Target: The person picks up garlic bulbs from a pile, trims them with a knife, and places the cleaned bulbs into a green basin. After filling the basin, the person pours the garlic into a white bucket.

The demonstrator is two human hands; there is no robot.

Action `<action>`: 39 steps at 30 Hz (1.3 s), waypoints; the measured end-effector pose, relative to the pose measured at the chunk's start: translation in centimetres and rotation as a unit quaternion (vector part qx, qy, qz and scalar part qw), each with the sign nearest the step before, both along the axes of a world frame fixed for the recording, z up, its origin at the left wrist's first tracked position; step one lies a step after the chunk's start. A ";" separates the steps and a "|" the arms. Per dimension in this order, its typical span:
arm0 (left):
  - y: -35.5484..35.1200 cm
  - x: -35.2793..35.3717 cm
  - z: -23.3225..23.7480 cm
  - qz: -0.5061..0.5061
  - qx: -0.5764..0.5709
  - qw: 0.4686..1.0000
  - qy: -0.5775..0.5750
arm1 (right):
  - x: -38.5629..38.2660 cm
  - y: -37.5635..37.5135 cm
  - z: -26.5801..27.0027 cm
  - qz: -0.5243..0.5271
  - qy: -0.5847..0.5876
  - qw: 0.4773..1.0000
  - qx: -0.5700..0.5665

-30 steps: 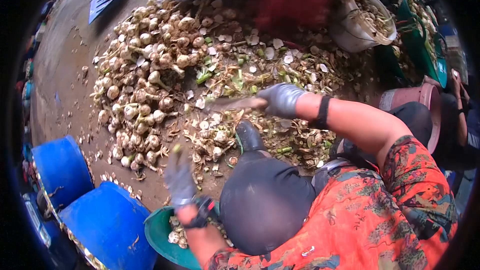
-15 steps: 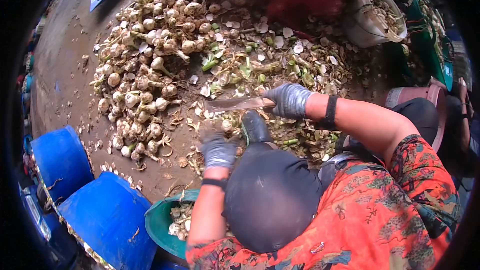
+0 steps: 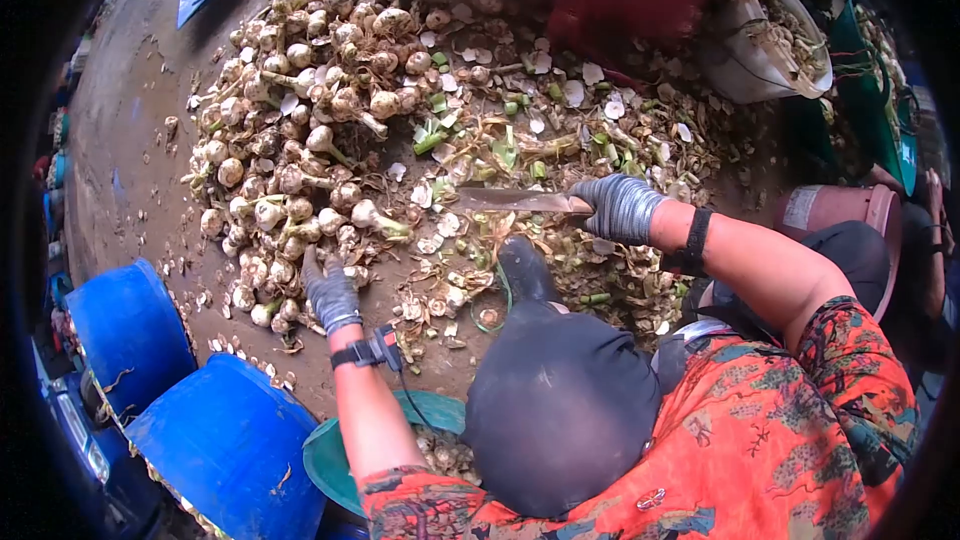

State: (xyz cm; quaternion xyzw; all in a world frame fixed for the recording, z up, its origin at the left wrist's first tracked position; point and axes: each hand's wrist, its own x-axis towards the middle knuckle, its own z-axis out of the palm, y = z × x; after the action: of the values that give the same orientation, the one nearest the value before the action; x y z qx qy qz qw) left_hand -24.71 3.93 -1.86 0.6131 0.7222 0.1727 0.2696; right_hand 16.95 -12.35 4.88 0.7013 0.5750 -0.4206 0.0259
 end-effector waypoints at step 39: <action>-8.3 14.3 5.5 -0.351 0.295 0.879 -0.132 | -3.1 4.0 5.1 0.163 0.022 0.979 0.123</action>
State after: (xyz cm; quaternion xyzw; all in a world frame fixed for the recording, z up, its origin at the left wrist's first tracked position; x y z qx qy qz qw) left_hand -10.41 -4.32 3.66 0.8489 0.3335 0.3510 0.2120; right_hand 13.80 -8.40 10.03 0.5868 0.7294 -0.3515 -0.0052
